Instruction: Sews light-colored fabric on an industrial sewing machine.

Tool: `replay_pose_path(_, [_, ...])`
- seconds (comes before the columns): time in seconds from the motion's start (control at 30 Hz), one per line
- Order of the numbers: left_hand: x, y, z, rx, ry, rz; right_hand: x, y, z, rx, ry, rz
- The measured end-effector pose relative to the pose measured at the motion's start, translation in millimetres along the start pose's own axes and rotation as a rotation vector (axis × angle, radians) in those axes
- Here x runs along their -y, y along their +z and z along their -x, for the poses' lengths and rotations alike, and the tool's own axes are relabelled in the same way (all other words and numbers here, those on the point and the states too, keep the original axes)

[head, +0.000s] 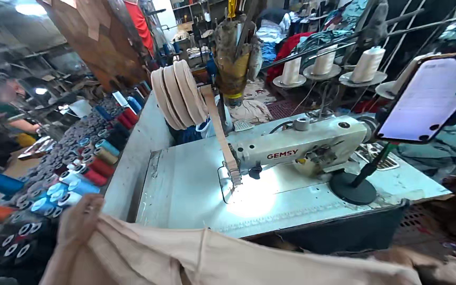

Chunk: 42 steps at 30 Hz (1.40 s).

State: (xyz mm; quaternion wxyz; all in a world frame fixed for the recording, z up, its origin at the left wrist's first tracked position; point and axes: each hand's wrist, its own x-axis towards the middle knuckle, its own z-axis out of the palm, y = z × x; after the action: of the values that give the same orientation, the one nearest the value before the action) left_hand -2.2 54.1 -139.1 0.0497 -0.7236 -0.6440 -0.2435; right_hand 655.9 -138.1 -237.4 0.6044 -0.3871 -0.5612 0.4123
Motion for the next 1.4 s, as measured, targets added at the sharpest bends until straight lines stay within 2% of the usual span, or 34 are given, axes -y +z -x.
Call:
replay_pose_path(0.07, [-1.5, 47.4, 4.5, 0.140, 0.017, -0.037, -16.4, -17.6, -33.9, -0.141, -0.123, 0.346])
replay_pose_path(0.13, [-11.6, 82.2, 5.9, 0.281, -0.094, -0.067, -46.6, -20.2, -75.5, -0.297, -0.154, 0.777])
replay_pose_path(0.2, [-19.9, 117.8, 7.2, 0.279, -0.206, -0.062, -76.1, -11.9, -112.9, -0.313, -0.008, 1.087])
replay_pose_path(0.27, [-33.9, 150.8, 12.1, 0.190, -0.252, -0.054, -101.4, 6.3, -134.7, -0.227, 0.232, 1.213])
replay_pose_path(0.33, [-75.3, 168.7, 12.3, 0.111, -0.180, -0.051, -120.3, 38.5, -135.4, -0.148, 0.245, 1.213])
replay_pose_path(0.4, [-133.3, 188.2, 15.1, 0.139, -0.013, 0.103, -134.2, 83.3, -123.0, -0.094, 0.159, 1.156])
replay_pose_path(0.47, [-189.7, 213.3, 26.2, 0.342, 0.177, 0.251, -146.8, 115.4, -112.8, -0.018, 0.231, 1.122])
replay_pose_path(0.53, [-223.8, 246.2, 34.9, 0.510, 0.332, 0.174, -163.8, 118.8, -115.1, -0.071, 0.247, 1.168])
replay_pose_path(0.57, [-230.6, 261.8, 37.8, 0.541, 0.366, 0.119, -168.8, 110.8, -119.3, -0.100, 0.268, 1.198])
replay_pose_path(0.63, [-237.8, 279.0, 32.9, 0.532, 0.355, 0.119, -172.7, 84.4, -130.9, -0.114, 0.325, 1.224])
replay_pose_path(0.7, [-248.0, 278.7, 22.5, 0.554, 0.322, 0.205, -170.0, 59.0, -139.5, -0.060, 0.387, 1.217])
replay_pose_path(0.8, [-255.6, 273.3, 18.4, 0.528, 0.312, 0.212, -169.9, 39.7, -143.8, -0.089, 0.364, 1.248])
replay_pose_path(0.87, [-248.4, 284.6, 28.6, 0.407, 0.393, 0.113, -170.1, 42.2, -143.4, -0.134, 0.368, 1.290])
replay_pose_path(1.0, [-244.1, 287.9, 37.1, 0.367, 0.408, -0.032, -146.0, 77.6, -156.7, -0.047, 0.629, 1.280])
replay_pose_path(1.13, [-242.3, 288.1, 33.4, 0.378, 0.400, 0.031, -128.3, 146.1, -153.9, 0.137, 0.496, 1.123])
replay_pose_path(1.23, [-239.3, 287.0, 33.5, 0.379, 0.399, 0.140, -143.8, 183.7, -148.6, 0.257, 0.449, 1.021])
replay_pose_path(1.4, [-238.7, 284.5, 26.1, 0.434, 0.365, 0.153, -164.3, 200.5, -153.0, 0.221, 0.367, 1.264])
